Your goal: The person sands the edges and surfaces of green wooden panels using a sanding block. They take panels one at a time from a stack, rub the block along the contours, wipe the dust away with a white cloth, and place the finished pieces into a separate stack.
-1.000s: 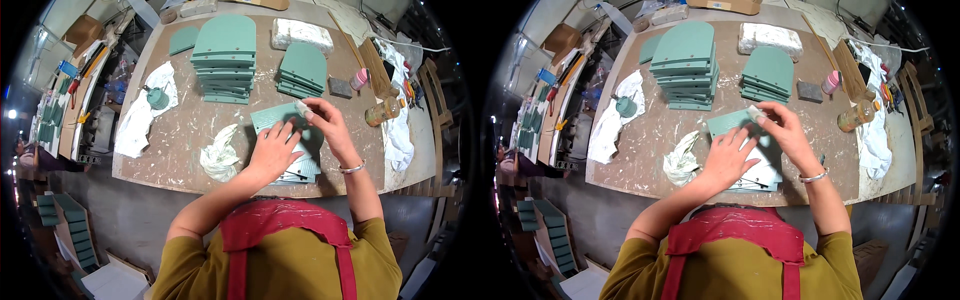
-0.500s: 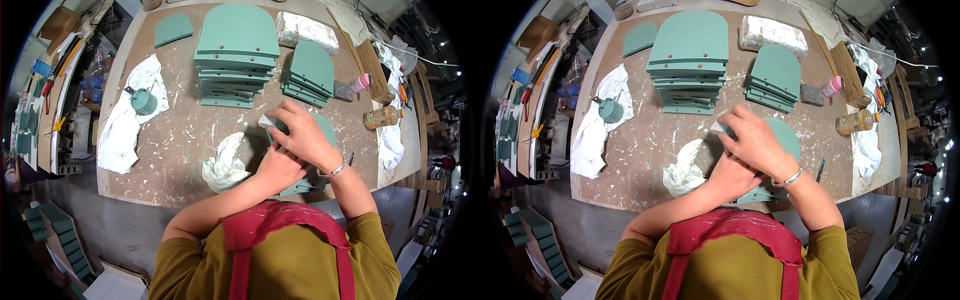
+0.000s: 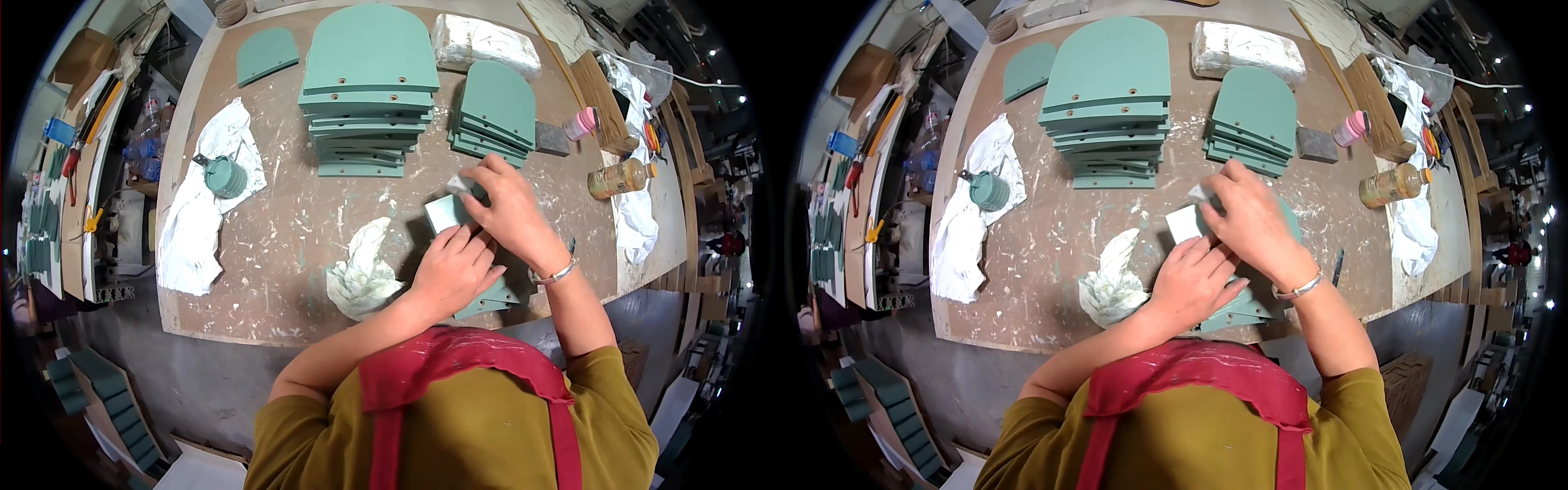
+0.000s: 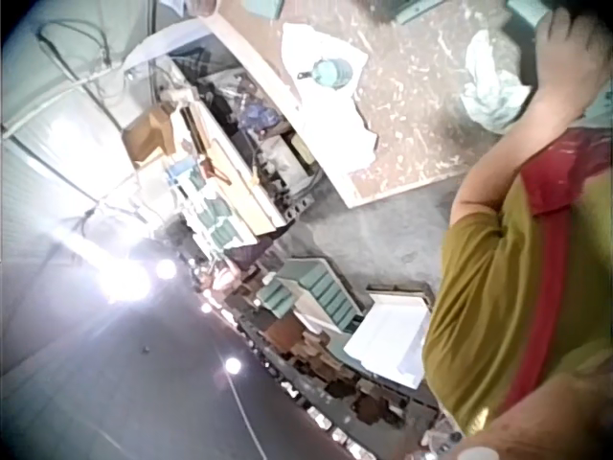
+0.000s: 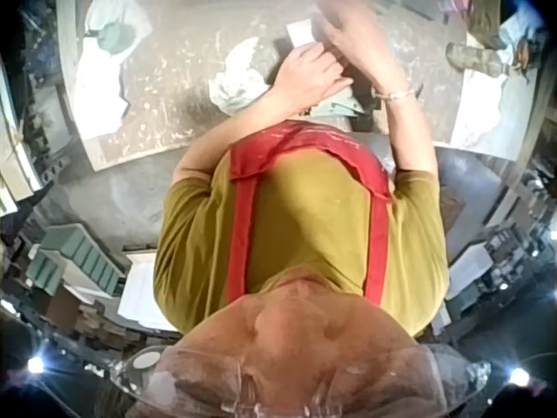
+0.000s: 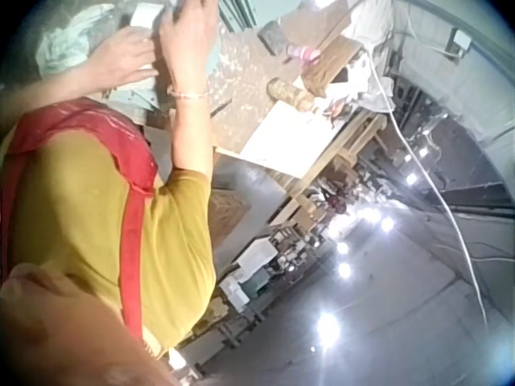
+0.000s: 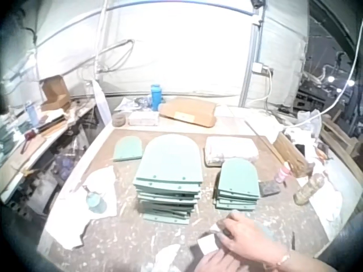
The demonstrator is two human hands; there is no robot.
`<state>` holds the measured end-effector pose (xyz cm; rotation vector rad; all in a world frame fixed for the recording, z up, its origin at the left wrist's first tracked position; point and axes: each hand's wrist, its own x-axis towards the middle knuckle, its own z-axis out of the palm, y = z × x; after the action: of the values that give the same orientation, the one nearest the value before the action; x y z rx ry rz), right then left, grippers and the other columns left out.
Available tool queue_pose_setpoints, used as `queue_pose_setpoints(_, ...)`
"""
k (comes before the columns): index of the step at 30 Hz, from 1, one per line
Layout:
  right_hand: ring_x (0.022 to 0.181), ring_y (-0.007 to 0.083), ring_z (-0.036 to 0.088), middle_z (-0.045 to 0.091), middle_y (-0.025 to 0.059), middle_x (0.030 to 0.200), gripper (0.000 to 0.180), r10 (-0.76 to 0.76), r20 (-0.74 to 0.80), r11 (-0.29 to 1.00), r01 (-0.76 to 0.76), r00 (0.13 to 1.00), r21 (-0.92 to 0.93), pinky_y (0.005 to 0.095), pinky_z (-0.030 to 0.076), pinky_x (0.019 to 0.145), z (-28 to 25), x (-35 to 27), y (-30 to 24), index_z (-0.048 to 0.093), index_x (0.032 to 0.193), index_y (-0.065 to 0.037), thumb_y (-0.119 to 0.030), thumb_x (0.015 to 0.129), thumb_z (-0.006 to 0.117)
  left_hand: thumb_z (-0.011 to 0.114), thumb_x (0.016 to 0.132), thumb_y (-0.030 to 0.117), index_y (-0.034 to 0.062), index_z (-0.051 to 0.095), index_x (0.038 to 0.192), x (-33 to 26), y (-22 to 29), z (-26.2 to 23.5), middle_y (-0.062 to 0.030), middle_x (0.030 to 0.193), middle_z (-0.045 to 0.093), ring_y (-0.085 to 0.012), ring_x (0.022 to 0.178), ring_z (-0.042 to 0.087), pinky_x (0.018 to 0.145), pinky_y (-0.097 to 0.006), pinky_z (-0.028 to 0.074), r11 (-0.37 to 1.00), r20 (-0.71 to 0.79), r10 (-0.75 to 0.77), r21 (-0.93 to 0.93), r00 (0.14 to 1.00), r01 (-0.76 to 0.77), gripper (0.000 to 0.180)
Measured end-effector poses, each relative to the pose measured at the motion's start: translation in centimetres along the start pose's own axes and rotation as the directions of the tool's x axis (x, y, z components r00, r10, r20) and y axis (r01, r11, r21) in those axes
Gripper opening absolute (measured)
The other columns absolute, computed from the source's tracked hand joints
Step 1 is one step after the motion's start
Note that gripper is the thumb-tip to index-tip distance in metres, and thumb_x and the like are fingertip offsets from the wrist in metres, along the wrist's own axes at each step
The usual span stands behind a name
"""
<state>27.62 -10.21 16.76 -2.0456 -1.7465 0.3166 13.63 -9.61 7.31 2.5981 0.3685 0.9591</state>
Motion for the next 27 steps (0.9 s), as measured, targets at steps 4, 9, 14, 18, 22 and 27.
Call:
queue_pose_setpoints(4, 0.096, 0.0375, 0.062, 0.058, 0.0160, 0.103, 0.025, -0.141, 0.016, 0.989, 0.140, 0.990, 0.057, 0.0450, 0.052, 0.085, 0.9, -0.3, -0.1, 0.067, 0.106, 0.000, -0.017, 0.087, 0.069, 0.073, 0.087, 0.034, 0.0082, 0.073, 0.109, -0.2, 0.2, 0.0, -0.0093, 0.113, 0.069, -0.0267, 0.110, 0.062, 0.101, -0.044, 0.046, 1.000, -0.016, -0.006, 0.029, 1.000, 0.006, 0.034)
queue_pose_setpoints(9, 0.097, 0.0373, 0.062, 0.058, 0.0166, 0.103, 0.023, 0.000, -0.029, 0.999, -0.001, 1.000, -0.046, 0.0451, 0.052, 0.085, 0.0, -0.6, 1.0, 0.067, 0.104, 0.000, -0.015, 0.088, 0.068, 0.073, 0.087, 0.036, 0.0067, 0.072, 0.106, 0.1, 0.4, 0.0, -0.0079, 0.116, 0.069, -0.0261, 0.115, 0.062, 0.101, -0.044, 0.046, 0.999, -0.008, -0.010, 0.046, 1.000, 0.010, 0.035)
queue_pose_setpoints(14, 0.095, 0.0381, 0.062, 0.058, 0.0183, 0.100, 0.018, 0.024, -0.073, 0.999, -0.026, 0.997, -0.025, 0.0466, 0.052, 0.083, -1.1, -0.7, 1.5, 0.066, 0.097, 0.000, -0.013, 0.085, 0.069, 0.076, 0.085, 0.033, 0.0076, 0.072, 0.110, 0.1, 0.5, -0.2, -0.0082, 0.119, 0.069, -0.0269, 0.117, 0.062, 0.101, -0.044, 0.047, 0.999, 0.013, -0.034, 0.037, 0.999, 0.034, 0.036)
queue_pose_setpoints(18, 0.093, 0.0394, 0.061, 0.057, 0.0202, 0.097, 0.014, -0.172, -0.127, 0.982, 0.180, 0.977, 0.055, 0.0479, 0.052, 0.081, 2.4, -1.0, 1.1, 0.062, 0.089, 0.001, -0.011, 0.084, 0.067, 0.080, 0.079, 0.028, 0.0070, 0.072, 0.112, 0.3, 0.4, -0.5, -0.0075, 0.111, 0.070, -0.0278, 0.107, 0.065, 0.099, -0.045, 0.047, 1.000, -0.033, 0.007, 0.004, 0.999, -0.007, 0.040)
queue_pose_setpoints(22, 0.093, 0.0401, 0.062, 0.058, 0.0203, 0.098, 0.016, -0.009, -0.273, 0.999, -0.004, 0.962, -0.048, 0.0482, 0.053, 0.083, 1.2, -1.9, 4.7, 0.064, 0.091, 0.002, -0.011, 0.085, 0.068, 0.076, 0.083, 0.031, 0.0070, 0.072, 0.112, 0.5, 0.5, -0.7, -0.0065, 0.123, 0.069, -0.0259, 0.120, 0.062, 0.101, -0.043, 0.045, 0.998, 0.063, -0.014, 0.055, 0.998, 0.011, 0.038)
queue_pose_setpoints(27, 0.092, 0.0403, 0.062, 0.058, 0.0201, 0.098, 0.016, 0.225, -0.266, 0.965, -0.252, 0.937, -0.073, 0.0475, 0.053, 0.085, -2.3, -2.7, 6.3, 0.065, 0.091, 0.003, -0.012, 0.086, 0.068, 0.077, 0.085, 0.029, 0.0069, 0.072, 0.112, 0.7, 0.7, -1.0, -0.0062, 0.126, 0.069, -0.0273, 0.123, 0.061, 0.102, -0.042, 0.044, 0.999, 0.062, -0.025, 0.028, 0.998, 0.023, 0.035)
